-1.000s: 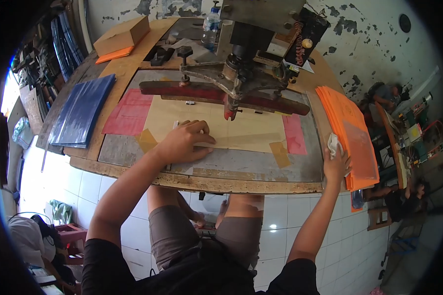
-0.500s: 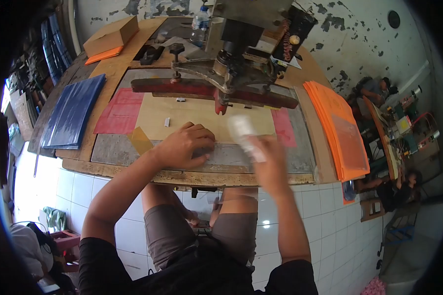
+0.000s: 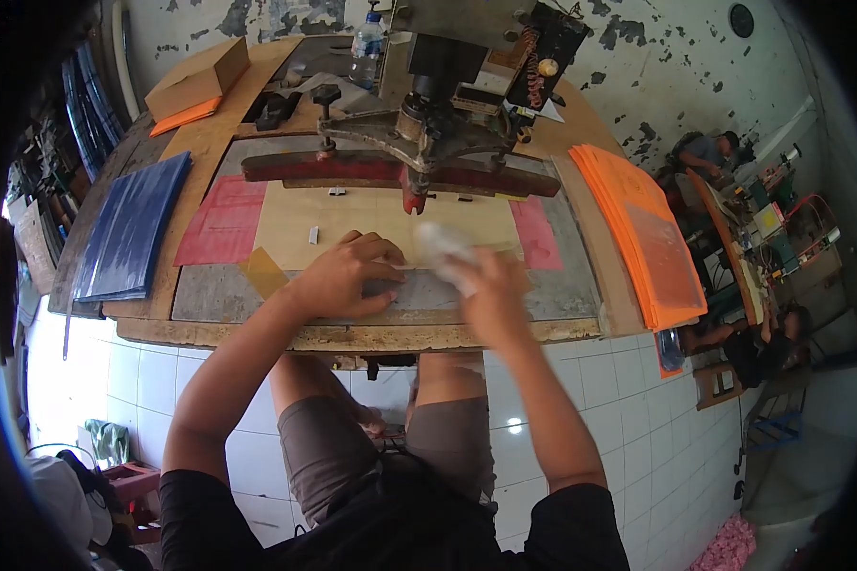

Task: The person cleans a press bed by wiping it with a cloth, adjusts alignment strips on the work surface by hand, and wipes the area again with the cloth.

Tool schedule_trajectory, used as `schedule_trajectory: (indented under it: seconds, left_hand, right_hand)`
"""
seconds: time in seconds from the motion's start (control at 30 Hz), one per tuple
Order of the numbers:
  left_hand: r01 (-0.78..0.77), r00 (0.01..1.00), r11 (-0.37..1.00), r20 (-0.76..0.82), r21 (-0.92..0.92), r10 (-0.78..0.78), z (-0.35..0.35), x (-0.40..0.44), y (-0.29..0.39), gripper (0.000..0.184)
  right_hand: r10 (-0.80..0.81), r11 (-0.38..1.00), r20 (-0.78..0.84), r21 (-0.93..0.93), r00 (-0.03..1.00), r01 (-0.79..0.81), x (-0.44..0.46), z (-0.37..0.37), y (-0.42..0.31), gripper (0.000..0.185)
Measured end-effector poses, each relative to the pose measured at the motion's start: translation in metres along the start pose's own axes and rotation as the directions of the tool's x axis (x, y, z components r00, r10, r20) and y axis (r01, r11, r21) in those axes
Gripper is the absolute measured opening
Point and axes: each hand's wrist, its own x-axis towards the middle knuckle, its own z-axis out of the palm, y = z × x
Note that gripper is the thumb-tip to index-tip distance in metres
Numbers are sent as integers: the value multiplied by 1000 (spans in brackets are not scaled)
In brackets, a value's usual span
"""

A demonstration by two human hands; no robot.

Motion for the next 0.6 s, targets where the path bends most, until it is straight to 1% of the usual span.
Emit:
schedule_trajectory:
  seconds: [0.03, 0.13, 0.17, 0.23, 0.27, 0.3, 0.4, 0.43, 0.5, 0.6]
  left_hand:
    - [6, 1000, 1000, 0, 3, -6, -1, 0, 2, 25]
    - [18, 1000, 1000, -9, 4, -18, -1, -1, 2, 28]
    - [22, 1000, 1000, -16, 0, -22, 0, -2, 2, 30]
    - [22, 1000, 1000, 2, 11, -22, 0, -3, 1, 32]
    - [20, 1000, 1000, 8, 17, -20, -1, -2, 0, 33]
    - [16, 1000, 1000, 8, 14, -16, -1, -2, 0, 33]
    - [21, 1000, 1000, 4, 7, -21, -1, -1, 1, 32]
    - [30, 1000, 1000, 3, 6, -30, -2, -1, 3, 32]
    - [52, 999, 999, 8, 12, -52, -4, 0, 5, 32]
    - [57, 998, 998, 20, 30, -57, -7, -1, 5, 33]
  right_hand:
    - [-141, 990, -6, -24, 990, 141, -6, 5, -25, 55]
    - [-69, 995, 66, 83, 995, 63, 3, -3, -34, 63]
    - [-42, 993, 47, 112, 998, 36, 6, -2, -12, 68]
    - [95, 992, -58, -76, 994, -99, 8, 5, 48, 63]
    - [210, 966, -88, -135, 974, -221, 6, 3, 75, 61]
    - [317, 922, -125, -190, 940, -336, 8, -6, 83, 59]
    - [330, 890, -149, -280, 932, -360, 3, -2, 78, 61]
    - [271, 953, -76, -116, 960, -278, 5, -2, 57, 63]
    - [16, 1000, -12, 24, 1000, -16, -4, 5, -6, 68]
    - [-120, 983, 45, 148, 992, 112, -4, -1, -40, 69]
